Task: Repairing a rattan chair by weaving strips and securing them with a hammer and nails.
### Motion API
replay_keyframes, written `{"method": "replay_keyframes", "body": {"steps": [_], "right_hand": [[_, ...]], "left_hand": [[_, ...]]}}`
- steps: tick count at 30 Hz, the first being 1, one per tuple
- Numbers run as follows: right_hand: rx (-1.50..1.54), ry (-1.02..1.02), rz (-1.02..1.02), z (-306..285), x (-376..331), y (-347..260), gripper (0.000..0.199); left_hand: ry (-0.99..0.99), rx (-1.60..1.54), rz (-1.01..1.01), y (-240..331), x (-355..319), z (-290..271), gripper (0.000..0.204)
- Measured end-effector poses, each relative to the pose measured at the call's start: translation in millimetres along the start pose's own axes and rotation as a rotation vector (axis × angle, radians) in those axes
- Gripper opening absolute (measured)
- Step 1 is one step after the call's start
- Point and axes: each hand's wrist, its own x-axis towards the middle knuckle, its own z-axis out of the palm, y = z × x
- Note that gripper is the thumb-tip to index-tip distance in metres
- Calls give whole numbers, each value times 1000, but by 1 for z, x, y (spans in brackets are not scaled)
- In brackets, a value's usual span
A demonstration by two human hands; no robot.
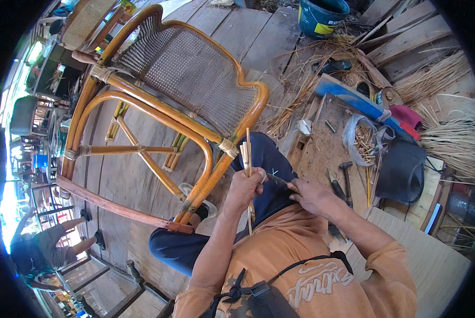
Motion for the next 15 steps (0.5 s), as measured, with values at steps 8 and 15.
{"method": "replay_keyframes", "body": {"steps": [8, 15], "right_hand": [[43, -69, 53, 1, 3, -2, 29], [176, -101, 70, 11, 5, 8, 28]], "left_hand": [[4, -6, 45, 6, -4, -3, 15], [-116, -141, -3, 0, -4, -14, 14]]}}
